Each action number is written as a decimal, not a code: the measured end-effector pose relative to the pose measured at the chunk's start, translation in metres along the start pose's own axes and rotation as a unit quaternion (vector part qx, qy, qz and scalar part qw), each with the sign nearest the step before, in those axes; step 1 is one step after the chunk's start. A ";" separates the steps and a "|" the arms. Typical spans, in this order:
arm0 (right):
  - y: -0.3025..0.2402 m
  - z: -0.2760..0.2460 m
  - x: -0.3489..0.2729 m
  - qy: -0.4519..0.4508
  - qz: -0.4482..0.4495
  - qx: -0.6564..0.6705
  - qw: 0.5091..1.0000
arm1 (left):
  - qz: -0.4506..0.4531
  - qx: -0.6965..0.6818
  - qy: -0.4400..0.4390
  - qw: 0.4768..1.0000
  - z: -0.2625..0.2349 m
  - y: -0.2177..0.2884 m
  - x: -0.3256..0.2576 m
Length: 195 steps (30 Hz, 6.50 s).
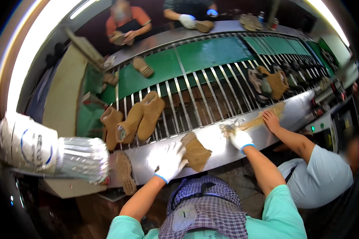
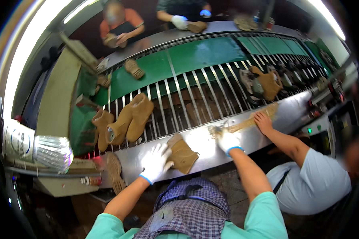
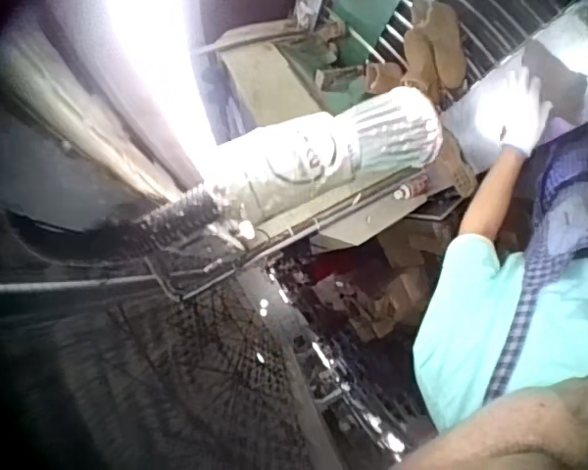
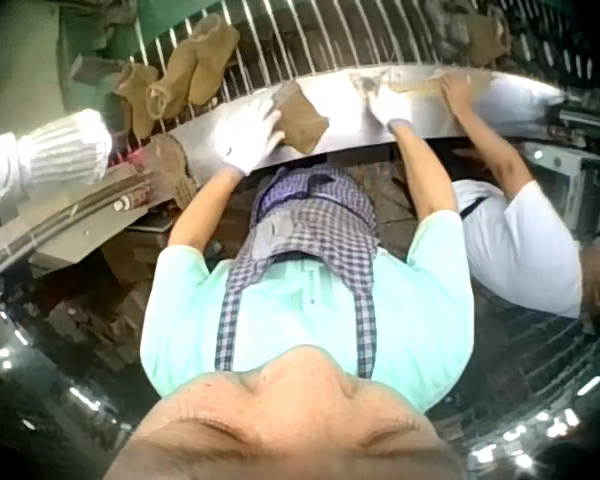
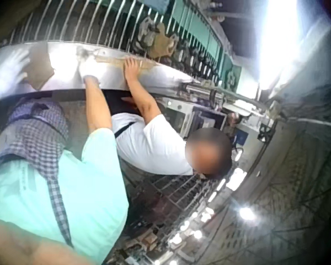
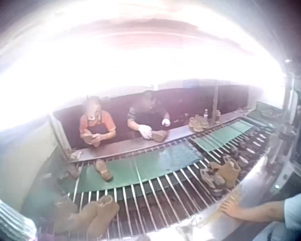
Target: The person picks up a boot and uses a motorized brush to clean the heel, then wipes the boot with a cloth and places it back onto the assembly line.
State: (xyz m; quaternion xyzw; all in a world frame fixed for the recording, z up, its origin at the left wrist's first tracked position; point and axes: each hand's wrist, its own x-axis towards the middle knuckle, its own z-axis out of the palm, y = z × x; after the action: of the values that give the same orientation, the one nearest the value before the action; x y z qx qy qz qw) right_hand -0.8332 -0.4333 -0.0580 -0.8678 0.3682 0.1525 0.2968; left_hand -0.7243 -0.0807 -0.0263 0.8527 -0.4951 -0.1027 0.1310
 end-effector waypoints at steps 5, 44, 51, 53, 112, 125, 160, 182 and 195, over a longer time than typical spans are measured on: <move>0.026 0.041 0.019 0.181 -0.212 -0.214 0.936 | -0.224 -0.015 0.172 0.959 0.045 0.002 -0.185; -0.305 0.098 -0.033 0.067 -0.432 -0.365 0.822 | -0.494 -0.443 0.301 0.684 0.046 -0.123 -0.342; -0.306 0.058 -0.162 -0.233 -0.079 0.084 0.965 | -0.535 -0.310 0.318 0.718 0.047 -0.116 -0.314; -0.247 0.077 -0.091 -0.031 -0.160 0.271 0.949 | -0.520 -0.320 0.324 0.723 0.041 -0.115 -0.307; -0.028 0.129 -0.276 -0.356 0.103 0.645 0.668 | -0.097 -0.617 0.018 0.780 -0.037 0.060 -0.144; -0.045 0.148 -0.259 -0.389 0.169 0.638 0.643 | -0.122 -0.569 0.057 0.811 -0.043 0.042 -0.161; -0.289 -0.127 -0.162 -0.194 -0.510 0.048 0.837 | -0.048 -0.275 0.433 0.857 -0.078 0.042 -0.105; -0.276 -0.176 -0.167 -0.123 -0.550 -0.075 0.822 | 0.061 -0.469 0.149 0.868 -0.199 0.021 -0.037; -0.277 -0.147 -0.176 -0.152 -0.504 0.075 0.847 | 0.001 -0.357 0.220 0.908 -0.190 0.046 -0.083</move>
State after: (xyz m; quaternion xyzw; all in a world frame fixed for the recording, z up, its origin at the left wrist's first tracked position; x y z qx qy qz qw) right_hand -0.7444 -0.2761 0.2533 -0.8750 -0.1591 0.0837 0.4495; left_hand -0.7445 -0.0067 0.1714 0.7492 -0.3851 -0.0825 0.5325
